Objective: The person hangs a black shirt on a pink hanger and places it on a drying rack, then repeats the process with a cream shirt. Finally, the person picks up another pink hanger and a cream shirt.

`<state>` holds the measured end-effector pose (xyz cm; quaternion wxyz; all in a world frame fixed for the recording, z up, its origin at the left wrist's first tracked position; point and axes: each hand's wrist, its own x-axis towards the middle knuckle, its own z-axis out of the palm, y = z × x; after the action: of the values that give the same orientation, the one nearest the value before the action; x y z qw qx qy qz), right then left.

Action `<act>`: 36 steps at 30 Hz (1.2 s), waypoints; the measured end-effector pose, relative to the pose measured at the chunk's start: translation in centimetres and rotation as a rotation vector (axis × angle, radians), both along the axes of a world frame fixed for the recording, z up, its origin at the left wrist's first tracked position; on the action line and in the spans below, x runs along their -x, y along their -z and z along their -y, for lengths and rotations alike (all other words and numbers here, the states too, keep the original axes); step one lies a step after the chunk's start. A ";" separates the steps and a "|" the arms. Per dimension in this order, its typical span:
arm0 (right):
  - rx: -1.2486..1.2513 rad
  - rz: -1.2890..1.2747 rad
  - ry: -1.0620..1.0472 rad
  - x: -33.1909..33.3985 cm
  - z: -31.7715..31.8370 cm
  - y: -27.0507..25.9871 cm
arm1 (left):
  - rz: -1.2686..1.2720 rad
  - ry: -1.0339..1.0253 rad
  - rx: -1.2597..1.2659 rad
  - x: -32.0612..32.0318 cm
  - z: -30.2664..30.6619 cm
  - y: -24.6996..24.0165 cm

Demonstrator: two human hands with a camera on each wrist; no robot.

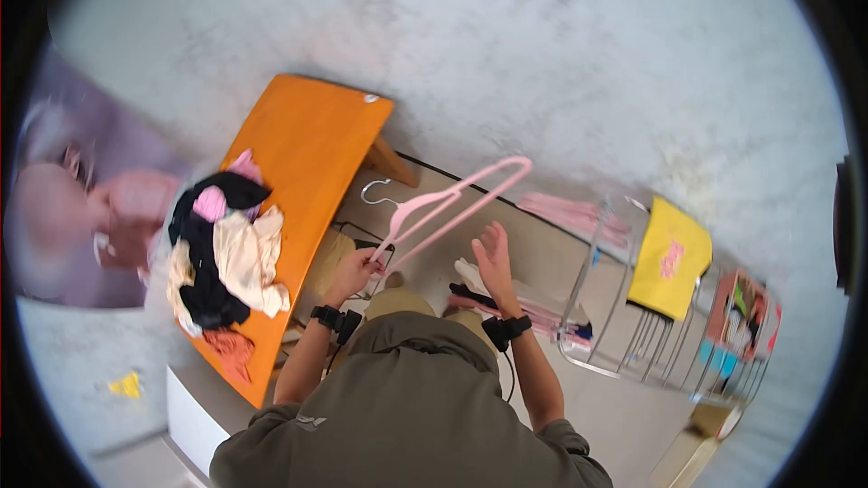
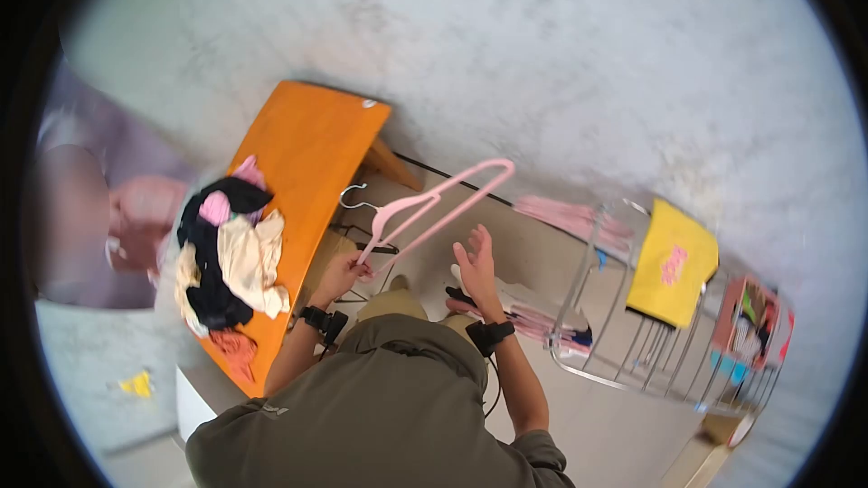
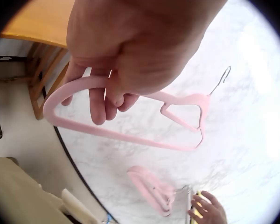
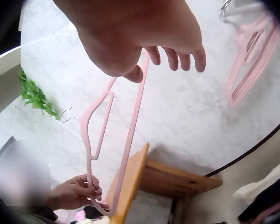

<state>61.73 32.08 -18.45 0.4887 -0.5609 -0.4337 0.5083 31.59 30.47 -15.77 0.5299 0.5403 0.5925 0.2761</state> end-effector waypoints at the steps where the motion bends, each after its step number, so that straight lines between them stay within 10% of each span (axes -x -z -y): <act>1: -0.011 0.010 -0.060 1.3 -0.7 -0.1 | 0.043 -0.006 0.007 0.8 0.9 -0.5; 4: 0.203 -0.662 -0.110 5.6 -2.5 -0.9 | 0.052 -0.016 -0.014 3.9 3.2 -1.3; 19: 0.079 -0.619 -0.587 35.7 -3.0 -2.0 | -0.141 -0.490 -0.146 23.7 9.9 -2.1; 25: 0.167 -0.611 -0.831 46.6 -2.3 -3.7 | 0.348 -0.898 -0.412 29.8 14.6 -2.1; 36: 0.241 0.405 -1.743 56.3 2.2 9.3 | -0.230 -1.645 -0.670 31.8 25.3 -3.6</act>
<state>5.43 29.88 -27.75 -0.2178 -0.1593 -0.7266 0.6318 -0.19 5.17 -12.15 -0.0838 0.0951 0.7302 0.6713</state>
